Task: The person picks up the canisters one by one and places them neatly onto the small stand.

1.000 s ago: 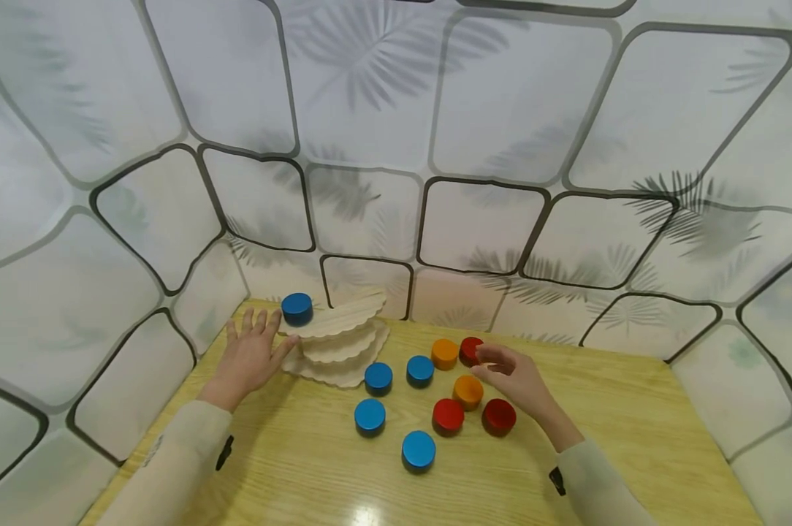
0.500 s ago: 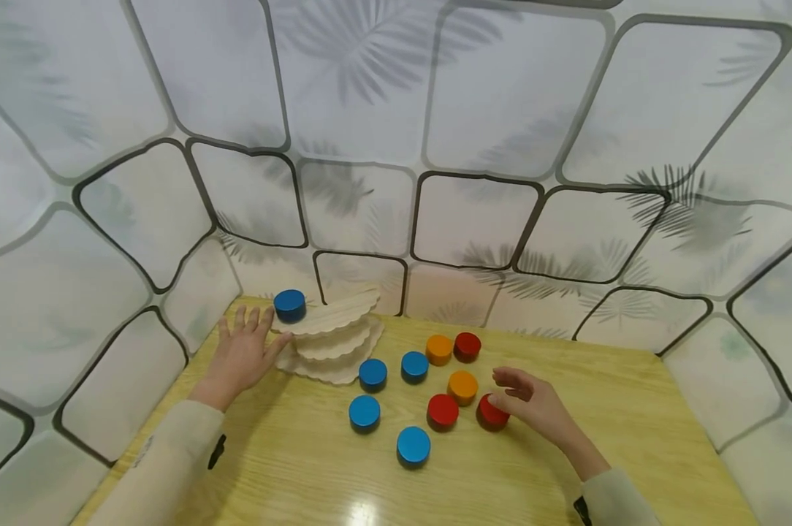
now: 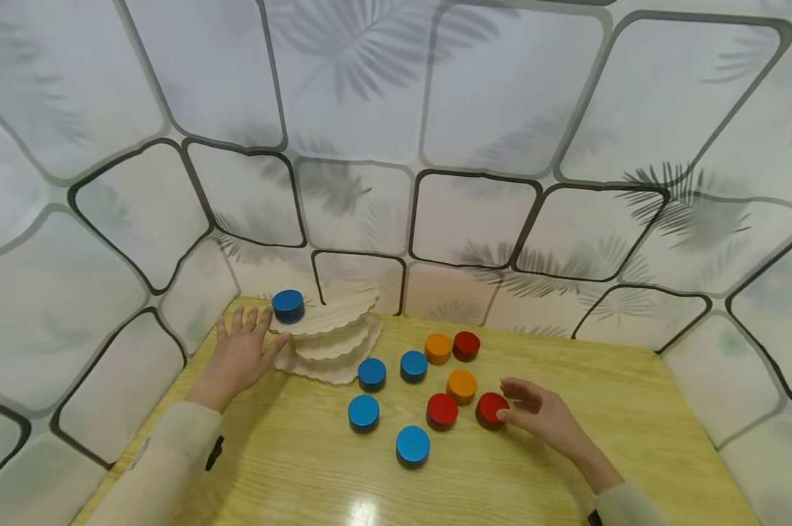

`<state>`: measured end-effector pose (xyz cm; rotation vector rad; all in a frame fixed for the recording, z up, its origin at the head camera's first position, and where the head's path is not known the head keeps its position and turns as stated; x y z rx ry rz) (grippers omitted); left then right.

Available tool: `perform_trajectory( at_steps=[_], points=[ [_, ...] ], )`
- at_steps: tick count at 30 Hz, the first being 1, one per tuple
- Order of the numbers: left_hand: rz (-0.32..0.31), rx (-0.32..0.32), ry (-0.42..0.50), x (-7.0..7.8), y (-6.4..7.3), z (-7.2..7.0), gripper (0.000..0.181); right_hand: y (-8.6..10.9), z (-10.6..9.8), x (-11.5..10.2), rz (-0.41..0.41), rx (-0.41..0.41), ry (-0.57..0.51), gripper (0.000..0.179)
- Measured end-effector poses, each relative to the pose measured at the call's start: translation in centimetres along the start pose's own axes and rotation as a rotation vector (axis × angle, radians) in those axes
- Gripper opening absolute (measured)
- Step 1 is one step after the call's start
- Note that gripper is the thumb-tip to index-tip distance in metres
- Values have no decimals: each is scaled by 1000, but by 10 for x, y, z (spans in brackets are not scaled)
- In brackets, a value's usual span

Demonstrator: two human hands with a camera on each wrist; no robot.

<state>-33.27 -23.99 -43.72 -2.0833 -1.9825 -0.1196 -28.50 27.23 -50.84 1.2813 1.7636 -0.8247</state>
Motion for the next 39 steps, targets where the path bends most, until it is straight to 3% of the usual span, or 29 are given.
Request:
perform_trajectory(
  at_steps=[28,39],
  points=[
    [-4,-9,-9,0,2,-1,76,-4,12,10,12,-128,80,71],
    [5,1,-21,2,0,-2,75,-4,13,9,-2,-126,107,68]
  ],
)
Point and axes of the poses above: each hand's wrist, its own y-axis away from the middle knuckle, its own z-axis out of the palm, x = y × z, the point moved 9 cm from there along -y, towards the middle knuckle, and after that the axes turned 6 degrees about -z, right-handed, at the moved point
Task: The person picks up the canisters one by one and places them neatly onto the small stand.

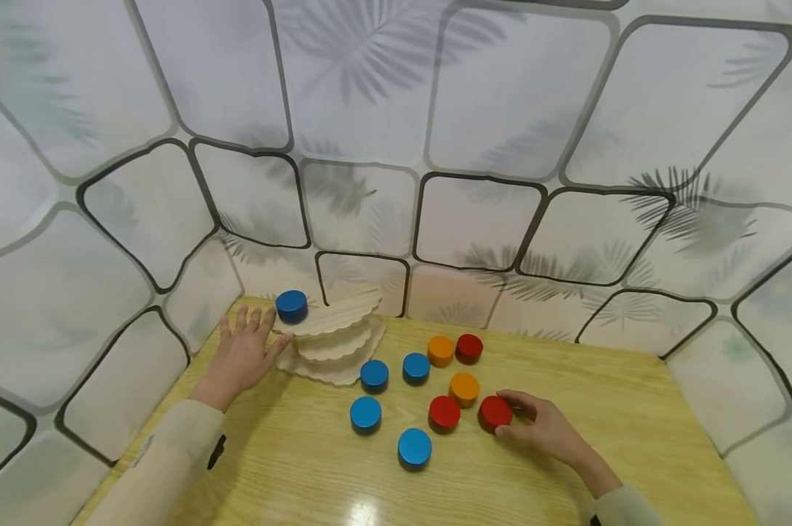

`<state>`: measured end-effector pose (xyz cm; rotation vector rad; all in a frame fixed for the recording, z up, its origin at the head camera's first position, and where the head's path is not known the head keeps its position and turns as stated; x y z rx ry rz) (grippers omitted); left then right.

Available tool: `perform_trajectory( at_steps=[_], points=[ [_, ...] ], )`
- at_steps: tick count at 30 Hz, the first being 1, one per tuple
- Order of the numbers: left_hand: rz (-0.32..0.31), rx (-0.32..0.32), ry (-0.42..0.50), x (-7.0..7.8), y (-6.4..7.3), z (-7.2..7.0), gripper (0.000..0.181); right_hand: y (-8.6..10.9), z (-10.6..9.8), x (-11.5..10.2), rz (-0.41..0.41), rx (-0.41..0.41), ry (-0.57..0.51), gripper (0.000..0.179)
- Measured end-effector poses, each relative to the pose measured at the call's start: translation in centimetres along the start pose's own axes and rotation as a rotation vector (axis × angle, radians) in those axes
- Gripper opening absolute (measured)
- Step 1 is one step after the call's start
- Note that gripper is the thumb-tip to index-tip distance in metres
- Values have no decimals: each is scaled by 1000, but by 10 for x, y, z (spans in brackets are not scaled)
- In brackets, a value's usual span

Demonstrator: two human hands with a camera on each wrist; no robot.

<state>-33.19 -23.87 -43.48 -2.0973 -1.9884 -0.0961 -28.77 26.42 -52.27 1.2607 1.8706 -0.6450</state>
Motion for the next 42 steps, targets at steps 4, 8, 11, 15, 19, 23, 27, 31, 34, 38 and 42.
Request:
perform_trajectory(
  at_steps=[4,8,11,15,19,23,27,31,34,38,42],
  points=[
    [-3,-4,1,0,-1,0,75,0,0,-1,-9,1,17,66],
    [-2,1,0,-1,-1,1,75,0,0,-1,-13,-1,30,66],
    [0,2,-4,-2,-2,2,75,1,0,0,-10,-5,28,67],
    [1,2,-9,-3,-2,4,75,1,0,1,-9,-3,26,66],
    [-1,0,-8,-4,-2,4,75,1,-1,1,-7,5,36,65],
    [-5,-4,-1,-3,-1,3,75,0,-1,1,0,8,45,65],
    [-3,-3,4,-3,-1,3,75,1,-1,1,-8,20,44,63],
    [-3,0,2,-3,-1,2,75,0,-2,0,-20,38,47,61],
    [-5,-2,5,-4,-2,2,75,-1,-3,-2,-8,52,35,61],
    [-5,-8,11,-3,-2,3,76,-5,-6,-6,11,65,-9,63],
    [-9,-16,17,-3,-2,2,76,-10,-10,-14,-4,77,-26,64]
  ],
)
Point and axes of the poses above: each hand's wrist, its own y-axis away from the middle knuckle, its own z-axis out of the palm, x = y × z, the point moved 9 cm from there along -y, towards the middle knuckle, and after that the axes turned 6 degrees about -z, right-handed, at the moved point
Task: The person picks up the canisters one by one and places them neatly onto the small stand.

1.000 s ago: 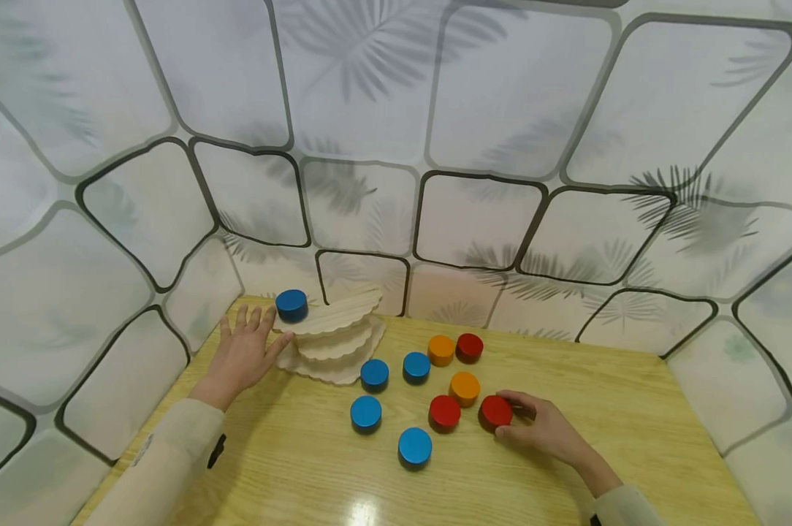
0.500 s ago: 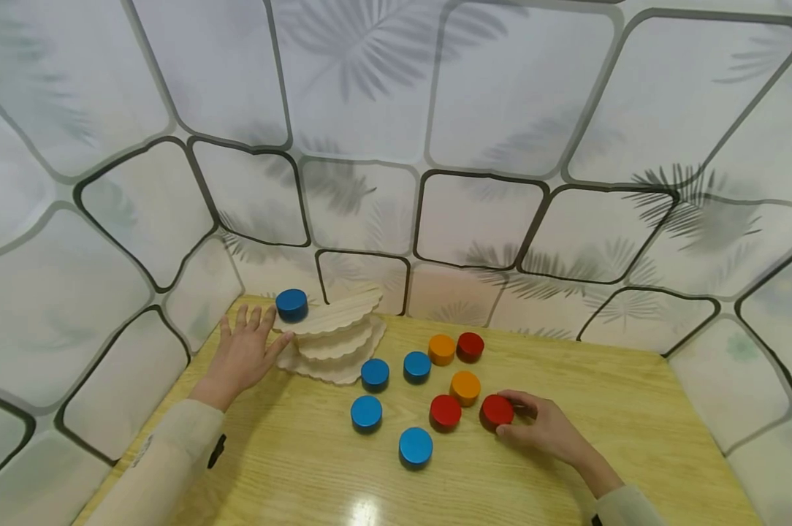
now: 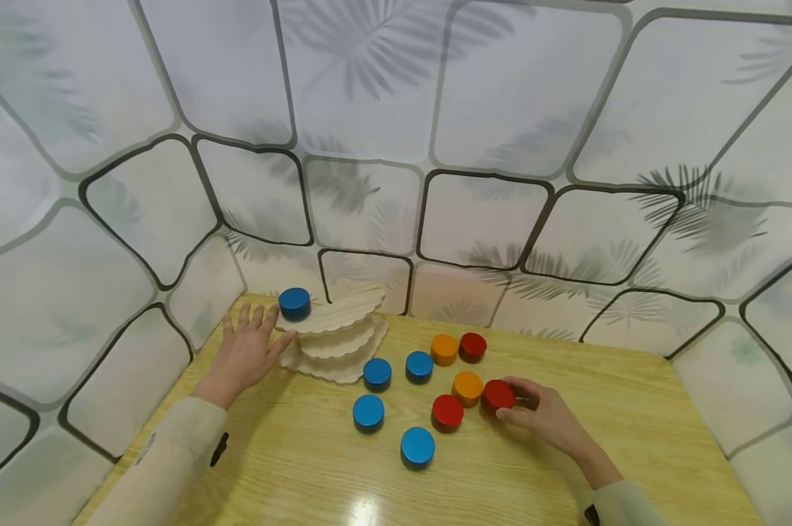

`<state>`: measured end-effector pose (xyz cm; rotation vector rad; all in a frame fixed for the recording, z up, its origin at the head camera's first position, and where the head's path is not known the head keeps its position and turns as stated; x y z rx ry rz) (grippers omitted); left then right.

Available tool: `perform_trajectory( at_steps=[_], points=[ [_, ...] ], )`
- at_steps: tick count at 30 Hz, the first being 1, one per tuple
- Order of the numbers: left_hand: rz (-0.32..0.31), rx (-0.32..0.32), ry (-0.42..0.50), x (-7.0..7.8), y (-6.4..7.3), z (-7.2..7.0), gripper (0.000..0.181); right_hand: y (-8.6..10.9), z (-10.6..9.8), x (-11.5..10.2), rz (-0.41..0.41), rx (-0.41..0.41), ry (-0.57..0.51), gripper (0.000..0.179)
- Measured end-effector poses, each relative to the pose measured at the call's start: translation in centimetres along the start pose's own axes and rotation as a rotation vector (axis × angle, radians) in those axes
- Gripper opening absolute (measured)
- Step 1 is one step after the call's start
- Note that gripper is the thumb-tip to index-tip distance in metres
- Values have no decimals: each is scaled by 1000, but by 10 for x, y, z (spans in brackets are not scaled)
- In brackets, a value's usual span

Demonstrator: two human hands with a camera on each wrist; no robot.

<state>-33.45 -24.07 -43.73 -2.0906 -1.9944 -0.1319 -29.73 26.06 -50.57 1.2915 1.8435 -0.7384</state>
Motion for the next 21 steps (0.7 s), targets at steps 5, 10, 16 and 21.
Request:
perform_trajectory(
  at_steps=[5,10,16,21],
  points=[
    [1,2,5,1,0,-1,75,-5,-3,-12,-7,-5,-40,63],
    [3,3,3,0,0,0,76,-11,-1,-19,4,-14,-68,64],
    [-2,2,7,-1,0,1,77,-23,3,-31,-38,-15,-43,63],
    [-3,0,0,0,1,0,77,-35,9,-47,-69,-18,-25,65]
  ],
)
Point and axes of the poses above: each hand's wrist, its own y-axis away from the middle knuckle, its own z-axis out of the palm, x = y × z, the point moved 9 cm from there along -y, towards the middle knuckle, and after that the axes turned 6 degrees about -z, right-handed, at the moved point
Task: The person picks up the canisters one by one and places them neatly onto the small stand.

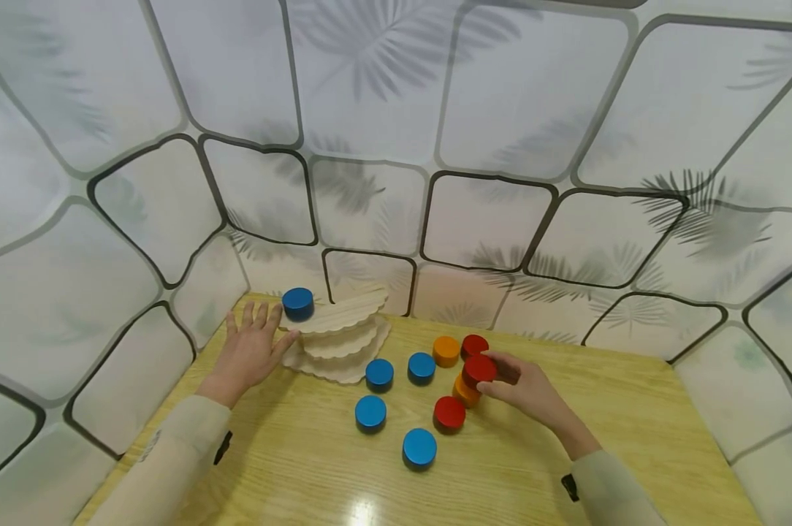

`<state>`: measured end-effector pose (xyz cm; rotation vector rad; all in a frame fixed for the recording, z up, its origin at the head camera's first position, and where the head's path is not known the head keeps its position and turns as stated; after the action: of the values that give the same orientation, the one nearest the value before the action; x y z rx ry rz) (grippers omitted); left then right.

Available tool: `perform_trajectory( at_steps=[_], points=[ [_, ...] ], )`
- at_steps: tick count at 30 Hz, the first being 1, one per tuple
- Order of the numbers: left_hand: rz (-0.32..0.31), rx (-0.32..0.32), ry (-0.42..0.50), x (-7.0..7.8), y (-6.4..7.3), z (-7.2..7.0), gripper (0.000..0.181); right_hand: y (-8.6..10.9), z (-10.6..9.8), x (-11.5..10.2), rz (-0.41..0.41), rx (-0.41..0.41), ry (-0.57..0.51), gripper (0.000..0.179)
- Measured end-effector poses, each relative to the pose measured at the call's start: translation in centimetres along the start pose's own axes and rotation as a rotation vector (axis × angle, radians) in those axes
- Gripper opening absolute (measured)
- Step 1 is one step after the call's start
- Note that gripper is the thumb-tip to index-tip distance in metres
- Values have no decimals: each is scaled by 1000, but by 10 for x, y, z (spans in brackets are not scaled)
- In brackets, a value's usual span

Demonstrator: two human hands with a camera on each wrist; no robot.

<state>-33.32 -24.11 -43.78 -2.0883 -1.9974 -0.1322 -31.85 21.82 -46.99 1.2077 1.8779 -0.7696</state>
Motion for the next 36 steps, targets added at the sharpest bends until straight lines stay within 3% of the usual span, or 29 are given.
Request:
perform_trajectory(
  at_steps=[11,30,36],
  points=[
    [-1,-3,3,2,0,-1,77,-31,23,-27,-76,-23,-47,58],
    [0,11,-1,0,1,0,78,-78,60,-67,-71,-33,-53,65],
    [5,23,1,2,1,-2,78,-91,71,-79,-111,-29,-59,61]
  ],
)
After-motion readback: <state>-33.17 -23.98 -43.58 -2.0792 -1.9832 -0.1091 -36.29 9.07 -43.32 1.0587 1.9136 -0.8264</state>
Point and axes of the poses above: each hand's wrist, its own y-axis away from the middle knuckle, its own z-axis out of the palm, x = y × z, the point moved 9 cm from there along -y, towards the middle knuckle, and after that the axes turned 6 degrees about -z, right-handed, at the moved point
